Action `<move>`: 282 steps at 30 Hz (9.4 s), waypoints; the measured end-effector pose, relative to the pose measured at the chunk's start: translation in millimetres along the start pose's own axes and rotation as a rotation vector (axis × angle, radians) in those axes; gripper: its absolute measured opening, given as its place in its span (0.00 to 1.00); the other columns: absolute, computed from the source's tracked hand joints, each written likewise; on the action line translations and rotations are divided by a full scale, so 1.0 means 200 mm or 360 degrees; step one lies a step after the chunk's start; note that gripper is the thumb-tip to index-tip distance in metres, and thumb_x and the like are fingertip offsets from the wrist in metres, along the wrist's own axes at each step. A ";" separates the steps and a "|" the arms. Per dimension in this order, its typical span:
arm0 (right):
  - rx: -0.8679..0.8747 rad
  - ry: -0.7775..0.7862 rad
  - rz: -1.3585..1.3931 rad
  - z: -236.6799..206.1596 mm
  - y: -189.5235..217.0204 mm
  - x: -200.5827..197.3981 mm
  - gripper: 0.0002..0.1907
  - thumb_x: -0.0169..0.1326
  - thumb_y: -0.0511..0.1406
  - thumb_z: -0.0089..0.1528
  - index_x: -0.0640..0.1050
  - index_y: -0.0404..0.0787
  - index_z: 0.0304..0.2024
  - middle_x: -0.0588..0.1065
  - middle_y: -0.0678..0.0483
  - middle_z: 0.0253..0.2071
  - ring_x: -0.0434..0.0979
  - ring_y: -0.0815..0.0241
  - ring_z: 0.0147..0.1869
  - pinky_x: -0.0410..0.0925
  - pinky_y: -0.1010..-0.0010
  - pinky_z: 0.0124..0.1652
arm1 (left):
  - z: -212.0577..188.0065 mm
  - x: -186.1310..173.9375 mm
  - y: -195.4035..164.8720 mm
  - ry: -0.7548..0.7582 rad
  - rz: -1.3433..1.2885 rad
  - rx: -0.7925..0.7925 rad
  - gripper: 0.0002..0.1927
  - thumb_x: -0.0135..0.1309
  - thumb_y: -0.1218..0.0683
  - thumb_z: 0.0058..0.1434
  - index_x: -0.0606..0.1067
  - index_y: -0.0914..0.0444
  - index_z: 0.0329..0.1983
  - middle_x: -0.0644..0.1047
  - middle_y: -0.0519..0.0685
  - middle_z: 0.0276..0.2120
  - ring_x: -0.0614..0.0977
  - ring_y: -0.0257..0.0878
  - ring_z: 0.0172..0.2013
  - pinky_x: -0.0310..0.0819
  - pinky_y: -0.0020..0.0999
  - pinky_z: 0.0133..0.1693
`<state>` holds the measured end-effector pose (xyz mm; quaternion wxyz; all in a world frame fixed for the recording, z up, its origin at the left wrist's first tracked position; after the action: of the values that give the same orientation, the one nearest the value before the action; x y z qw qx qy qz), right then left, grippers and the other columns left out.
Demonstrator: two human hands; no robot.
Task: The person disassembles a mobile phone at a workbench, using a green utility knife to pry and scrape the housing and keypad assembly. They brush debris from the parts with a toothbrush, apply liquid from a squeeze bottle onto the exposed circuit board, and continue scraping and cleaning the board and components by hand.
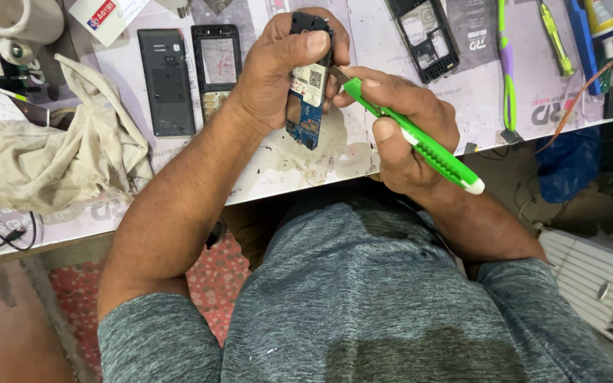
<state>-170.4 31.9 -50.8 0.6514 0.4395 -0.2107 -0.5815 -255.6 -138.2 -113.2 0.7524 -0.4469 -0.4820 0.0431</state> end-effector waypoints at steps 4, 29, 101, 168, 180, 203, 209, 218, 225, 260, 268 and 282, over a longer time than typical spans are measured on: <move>0.0006 -0.0009 -0.0014 0.00 0.00 0.01 0.15 0.42 0.37 0.78 0.68 0.34 0.63 0.75 0.36 0.60 0.82 0.51 0.60 0.78 0.63 0.60 | -0.01 0.00 0.00 -0.0026 0.0004 -0.0009 0.20 0.62 0.45 0.69 0.77 0.68 0.44 0.80 0.53 0.28 0.83 0.36 0.26 0.81 0.27 0.29; 0.0086 -0.0193 0.0392 -0.10 -0.07 0.07 0.14 0.42 0.37 0.78 0.67 0.35 0.62 0.75 0.37 0.59 0.80 0.53 0.58 0.74 0.59 0.61 | 0.00 -0.01 0.02 -0.0127 -0.0023 0.0011 0.19 0.58 0.45 0.71 0.77 0.68 0.44 0.78 0.54 0.27 0.80 0.38 0.22 0.78 0.30 0.26; 0.0242 -0.0479 0.0524 -0.20 -0.19 0.13 0.15 0.46 0.38 0.78 0.66 0.34 0.62 0.74 0.36 0.59 0.80 0.50 0.60 0.74 0.53 0.66 | 0.01 -0.01 0.03 -0.0398 0.0160 0.0317 0.13 0.55 0.51 0.75 0.77 0.68 0.44 0.79 0.55 0.31 0.83 0.37 0.27 0.83 0.34 0.27; 0.0745 -0.0645 0.1452 -0.23 -0.33 0.09 0.17 0.45 0.41 0.76 0.67 0.38 0.62 0.78 0.35 0.54 0.82 0.46 0.56 0.74 0.50 0.60 | 0.03 0.00 0.05 -0.0422 0.0265 0.0230 0.16 0.56 0.48 0.73 0.78 0.67 0.41 0.78 0.51 0.29 0.82 0.33 0.28 0.82 0.27 0.30; 0.0472 -0.0610 0.1191 -0.23 -0.29 0.09 0.14 0.46 0.38 0.77 0.67 0.35 0.59 0.77 0.35 0.54 0.82 0.44 0.56 0.75 0.48 0.61 | 0.03 0.01 0.05 -0.0422 0.0161 0.0185 0.15 0.58 0.48 0.71 0.77 0.67 0.41 0.78 0.50 0.32 0.83 0.35 0.32 0.83 0.32 0.35; 0.0135 -0.0544 0.0592 -0.13 -0.22 0.04 0.15 0.47 0.38 0.77 0.67 0.35 0.61 0.75 0.38 0.57 0.81 0.51 0.57 0.78 0.53 0.57 | 0.03 0.00 0.05 -0.0235 0.0203 0.0137 0.16 0.58 0.48 0.71 0.78 0.67 0.43 0.81 0.51 0.32 0.83 0.33 0.27 0.80 0.25 0.31; 0.0134 -0.0534 0.0576 -0.12 -0.22 0.04 0.15 0.47 0.37 0.77 0.67 0.35 0.61 0.76 0.38 0.57 0.82 0.51 0.55 0.79 0.55 0.55 | 0.03 0.01 0.04 -0.0233 0.0234 0.0150 0.16 0.58 0.47 0.71 0.78 0.66 0.43 0.80 0.50 0.32 0.83 0.32 0.27 0.80 0.24 0.31; 0.0125 -0.0465 0.0519 -0.12 -0.21 0.03 0.15 0.46 0.38 0.78 0.66 0.35 0.62 0.75 0.37 0.59 0.82 0.50 0.55 0.79 0.55 0.56 | 0.03 0.00 0.05 -0.0239 0.0276 0.0190 0.15 0.58 0.47 0.72 0.78 0.66 0.43 0.80 0.49 0.34 0.82 0.31 0.27 0.80 0.24 0.31; 0.0097 -0.0455 0.0506 -0.12 -0.22 0.03 0.15 0.45 0.38 0.77 0.66 0.35 0.62 0.74 0.38 0.59 0.83 0.50 0.54 0.80 0.55 0.55 | 0.04 0.01 0.05 -0.0238 0.0272 0.0187 0.15 0.58 0.47 0.71 0.78 0.65 0.43 0.80 0.49 0.34 0.82 0.31 0.27 0.80 0.24 0.31; 0.0217 -0.0548 0.0747 -0.15 -0.24 0.02 0.16 0.49 0.39 0.77 0.67 0.35 0.61 0.76 0.38 0.56 0.82 0.50 0.54 0.79 0.54 0.56 | 0.04 0.02 0.06 -0.0263 0.0272 0.0135 0.16 0.60 0.46 0.69 0.79 0.66 0.42 0.81 0.50 0.33 0.83 0.33 0.30 0.81 0.26 0.33; 0.0173 -0.0401 0.0352 -0.11 -0.17 0.02 0.14 0.46 0.38 0.79 0.64 0.35 0.61 0.73 0.36 0.60 0.81 0.51 0.55 0.79 0.56 0.58 | 0.04 0.01 0.06 -0.0251 0.0265 0.0169 0.16 0.60 0.47 0.70 0.78 0.66 0.42 0.80 0.49 0.33 0.82 0.32 0.28 0.81 0.26 0.32; 0.0346 -0.0564 0.0973 -0.12 -0.24 0.01 0.13 0.49 0.36 0.77 0.68 0.34 0.58 0.77 0.37 0.53 0.82 0.48 0.54 0.78 0.54 0.56 | 0.03 0.00 0.07 -0.0215 0.0332 0.0173 0.15 0.59 0.47 0.71 0.79 0.65 0.42 0.81 0.51 0.32 0.83 0.33 0.29 0.81 0.26 0.32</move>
<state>-177.6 41.2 -103.2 0.6979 0.3153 -0.5024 -0.4014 -256.0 -125.9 -122.1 0.7328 -0.4492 -0.4793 0.1771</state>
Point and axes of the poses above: each hand's wrist, its own z-axis towards the middle knuckle, its own x-axis out of the palm, y = z × x, the point moved 4 cm from there along z, towards the middle knuckle
